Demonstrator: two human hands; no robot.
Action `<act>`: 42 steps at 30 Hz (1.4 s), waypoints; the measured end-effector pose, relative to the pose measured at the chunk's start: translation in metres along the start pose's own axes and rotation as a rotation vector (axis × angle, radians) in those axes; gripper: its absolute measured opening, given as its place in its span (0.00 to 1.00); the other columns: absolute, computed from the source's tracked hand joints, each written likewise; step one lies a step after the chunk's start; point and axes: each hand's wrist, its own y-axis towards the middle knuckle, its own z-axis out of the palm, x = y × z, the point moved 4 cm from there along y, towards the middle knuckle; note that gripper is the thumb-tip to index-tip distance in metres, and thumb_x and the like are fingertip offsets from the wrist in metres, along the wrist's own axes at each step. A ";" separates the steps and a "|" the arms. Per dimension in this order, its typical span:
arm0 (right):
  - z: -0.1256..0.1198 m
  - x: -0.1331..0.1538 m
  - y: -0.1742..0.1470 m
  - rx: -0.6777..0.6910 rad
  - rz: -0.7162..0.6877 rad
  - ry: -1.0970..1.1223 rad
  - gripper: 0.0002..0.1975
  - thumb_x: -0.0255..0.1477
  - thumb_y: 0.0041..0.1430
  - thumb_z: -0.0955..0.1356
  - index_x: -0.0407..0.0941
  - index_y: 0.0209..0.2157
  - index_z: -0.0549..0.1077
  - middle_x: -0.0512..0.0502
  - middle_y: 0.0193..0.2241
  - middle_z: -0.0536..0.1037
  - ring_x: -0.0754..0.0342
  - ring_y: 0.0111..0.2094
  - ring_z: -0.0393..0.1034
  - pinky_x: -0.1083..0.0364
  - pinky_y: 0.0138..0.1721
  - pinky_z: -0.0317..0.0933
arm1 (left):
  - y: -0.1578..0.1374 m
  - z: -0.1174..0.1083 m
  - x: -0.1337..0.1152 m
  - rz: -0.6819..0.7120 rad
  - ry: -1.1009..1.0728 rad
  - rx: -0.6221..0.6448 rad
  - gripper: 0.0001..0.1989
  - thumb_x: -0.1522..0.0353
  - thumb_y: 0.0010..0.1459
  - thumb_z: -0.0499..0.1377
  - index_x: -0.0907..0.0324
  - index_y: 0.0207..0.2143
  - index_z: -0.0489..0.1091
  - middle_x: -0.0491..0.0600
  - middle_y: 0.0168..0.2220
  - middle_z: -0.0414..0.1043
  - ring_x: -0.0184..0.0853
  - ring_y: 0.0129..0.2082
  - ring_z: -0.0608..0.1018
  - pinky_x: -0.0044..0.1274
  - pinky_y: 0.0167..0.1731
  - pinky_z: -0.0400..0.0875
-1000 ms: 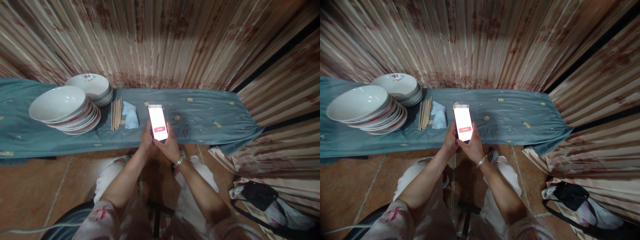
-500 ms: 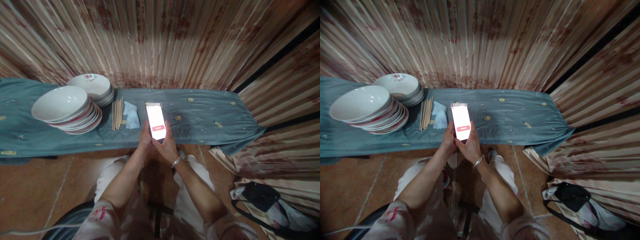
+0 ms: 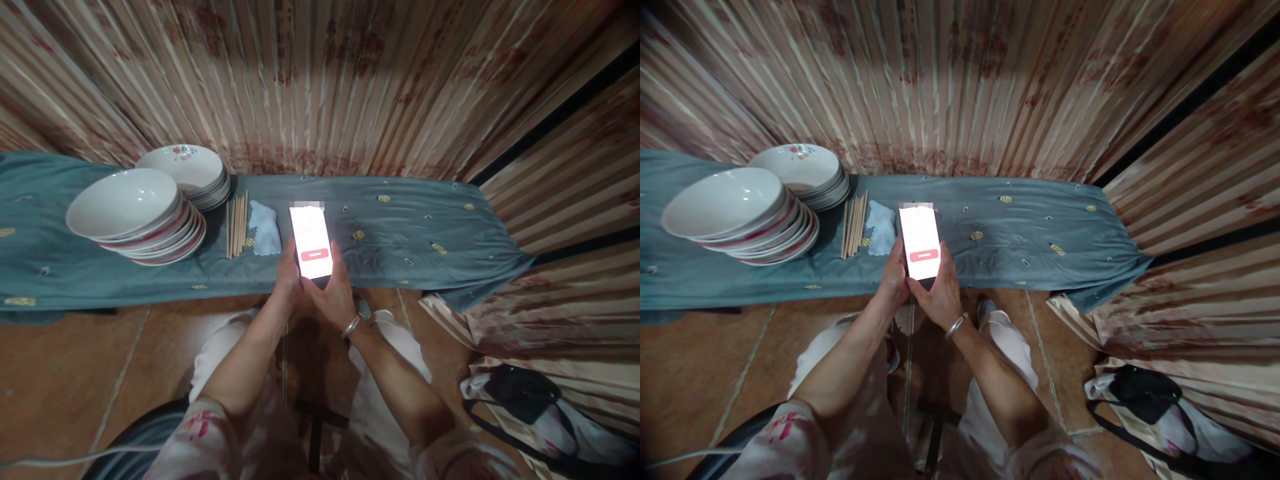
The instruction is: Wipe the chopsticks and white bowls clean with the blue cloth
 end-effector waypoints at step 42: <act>-0.008 0.000 -0.004 0.020 -0.047 -0.060 0.46 0.47 0.57 0.66 0.38 0.66 0.43 0.30 0.65 0.53 0.41 0.65 0.49 0.39 0.63 0.49 | 0.004 -0.003 0.001 0.019 0.050 -0.029 0.18 0.59 0.61 0.53 0.64 0.40 0.74 0.54 0.40 0.80 0.41 0.45 0.79 0.32 0.51 0.70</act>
